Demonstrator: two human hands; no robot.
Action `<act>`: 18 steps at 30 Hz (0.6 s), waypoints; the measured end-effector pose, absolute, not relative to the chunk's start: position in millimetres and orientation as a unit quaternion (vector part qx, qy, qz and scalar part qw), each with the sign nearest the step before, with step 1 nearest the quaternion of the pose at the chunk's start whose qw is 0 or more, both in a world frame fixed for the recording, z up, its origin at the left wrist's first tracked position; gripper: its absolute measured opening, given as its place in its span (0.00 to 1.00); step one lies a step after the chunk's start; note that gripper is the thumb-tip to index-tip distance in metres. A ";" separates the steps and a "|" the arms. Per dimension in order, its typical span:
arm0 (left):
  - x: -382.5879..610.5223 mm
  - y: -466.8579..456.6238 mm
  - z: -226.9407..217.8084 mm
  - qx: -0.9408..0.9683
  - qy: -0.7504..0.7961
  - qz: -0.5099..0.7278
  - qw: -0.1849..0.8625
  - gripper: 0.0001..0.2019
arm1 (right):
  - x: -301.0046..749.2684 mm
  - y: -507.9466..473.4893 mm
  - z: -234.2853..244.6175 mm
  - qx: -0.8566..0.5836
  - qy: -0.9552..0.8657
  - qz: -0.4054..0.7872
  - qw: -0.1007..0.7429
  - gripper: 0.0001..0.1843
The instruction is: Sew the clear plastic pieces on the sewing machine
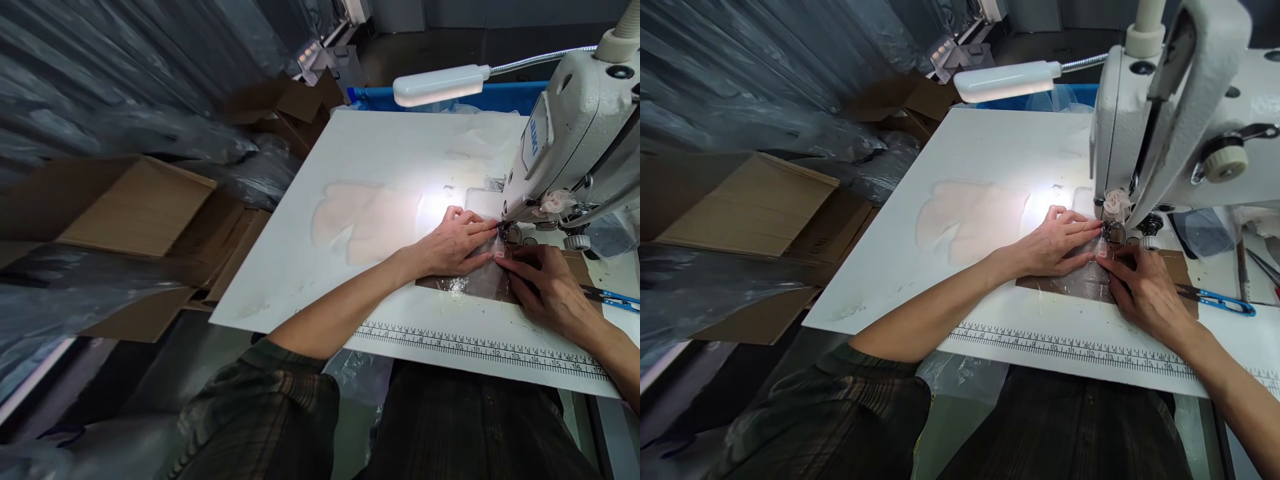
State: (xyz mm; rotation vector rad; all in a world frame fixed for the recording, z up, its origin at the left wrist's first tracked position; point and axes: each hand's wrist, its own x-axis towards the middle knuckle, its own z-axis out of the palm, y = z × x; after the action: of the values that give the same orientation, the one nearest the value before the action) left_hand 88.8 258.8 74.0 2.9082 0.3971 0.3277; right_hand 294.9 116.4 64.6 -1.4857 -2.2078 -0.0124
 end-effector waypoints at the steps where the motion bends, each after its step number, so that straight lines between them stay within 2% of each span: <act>1: 88.6 259.2 74.2 0.980 0.133 0.110 0.097 0.23 | 294.6 116.4 64.6 -0.540 -0.807 -0.010 0.239 0.19; 18: 91.5 255.8 73.5 0.976 0.142 0.123 0.107 0.23 | 296.3 115.9 58.2 -0.551 -0.795 0.005 0.254 0.19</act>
State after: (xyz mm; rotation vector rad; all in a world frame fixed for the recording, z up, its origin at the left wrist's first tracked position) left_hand 91.5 255.8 73.5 2.8735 0.4185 0.3621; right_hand 296.3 115.9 58.2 -1.4973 -2.1599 0.0127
